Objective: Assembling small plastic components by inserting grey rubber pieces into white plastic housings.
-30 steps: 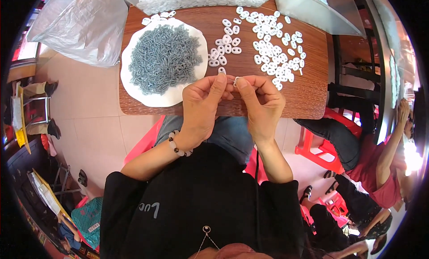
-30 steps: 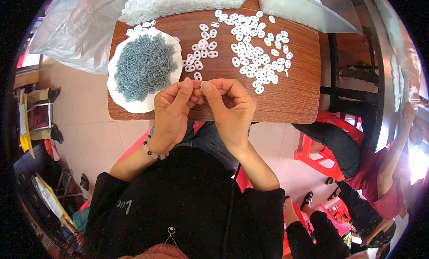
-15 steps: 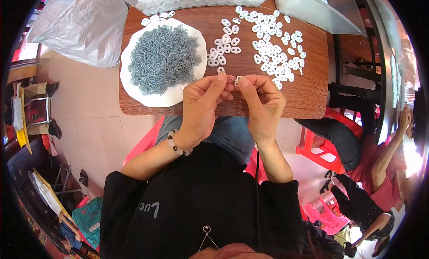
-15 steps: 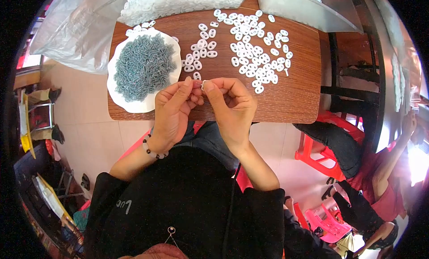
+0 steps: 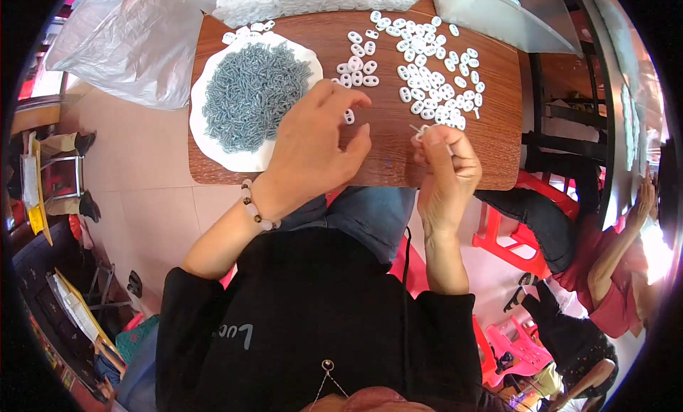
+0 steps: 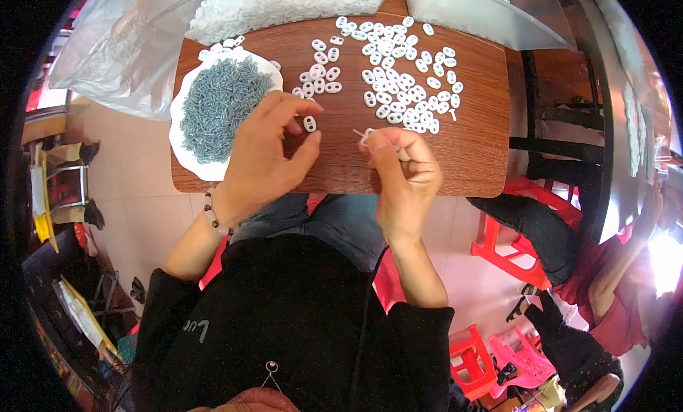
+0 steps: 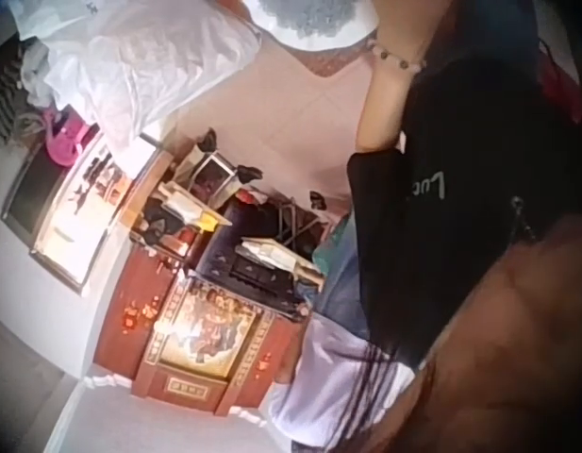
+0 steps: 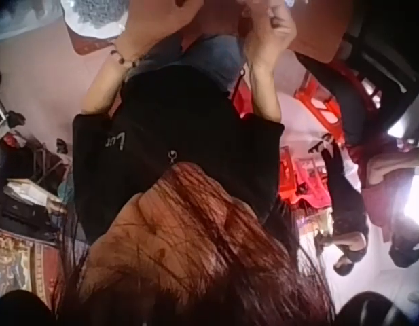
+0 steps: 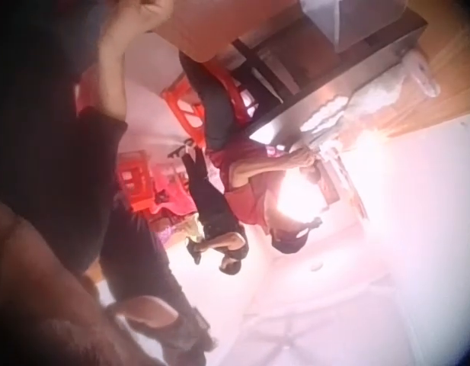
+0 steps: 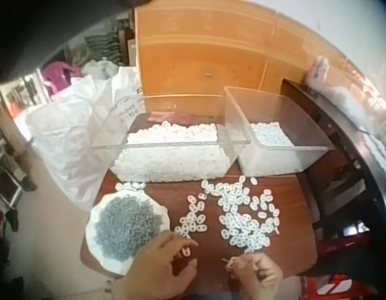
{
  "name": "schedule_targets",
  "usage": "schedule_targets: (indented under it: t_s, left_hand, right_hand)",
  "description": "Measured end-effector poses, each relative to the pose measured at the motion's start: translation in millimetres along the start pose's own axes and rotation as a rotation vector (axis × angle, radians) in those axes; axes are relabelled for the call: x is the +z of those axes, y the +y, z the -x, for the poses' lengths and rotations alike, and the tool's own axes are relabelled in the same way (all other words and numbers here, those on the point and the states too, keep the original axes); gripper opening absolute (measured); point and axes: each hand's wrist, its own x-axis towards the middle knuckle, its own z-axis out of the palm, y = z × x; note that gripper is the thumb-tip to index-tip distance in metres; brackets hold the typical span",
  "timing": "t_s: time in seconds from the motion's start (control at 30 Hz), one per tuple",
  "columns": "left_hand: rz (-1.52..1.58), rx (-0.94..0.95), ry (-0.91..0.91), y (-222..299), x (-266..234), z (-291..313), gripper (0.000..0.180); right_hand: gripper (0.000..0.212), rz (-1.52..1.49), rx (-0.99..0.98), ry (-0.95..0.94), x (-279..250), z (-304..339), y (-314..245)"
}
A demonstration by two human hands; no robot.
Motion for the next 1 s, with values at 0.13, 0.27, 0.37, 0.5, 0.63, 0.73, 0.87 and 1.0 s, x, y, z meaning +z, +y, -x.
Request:
schedule_targets:
  t_s: [0.13,0.27,0.37,0.5,0.63,0.73,0.87,1.0]
  left_hand:
    - [-0.356,0.206,-0.005,-12,5,-5,0.031]
    - [-0.442,0.152,-0.088,-10,2,-4,0.032]
    - [-0.515,0.146,-0.100,-11,1,-4,0.029]
    - [-0.600,0.160,-0.140,-14,6,-6,0.024]
    - [-0.602,0.183,-0.112,-16,11,-5,0.019]
    - [-0.498,0.224,-0.055,-18,13,-4,0.010]
    - [0.063,-0.082,-0.059,-6,6,-3,0.015]
    - [0.804,-0.465,-0.185,-8,-4,-2,0.023]
  right_hand:
    - [0.009,0.001,-0.024,0.002,-13,2,-2]
    - [0.008,-0.045,0.008,0.022,-16,6,-3]
    - [0.008,-0.072,0.005,0.020,-19,7,1]
    - [0.007,-0.055,0.020,0.012,-17,6,0]
    - [0.006,-0.049,0.073,0.016,-13,7,0]
    - [0.006,-0.050,0.054,0.003,-13,6,1]
    - [0.006,-0.059,0.056,0.000,-6,5,-1]
    - [0.008,-0.098,0.084,-0.028,4,4,-4]
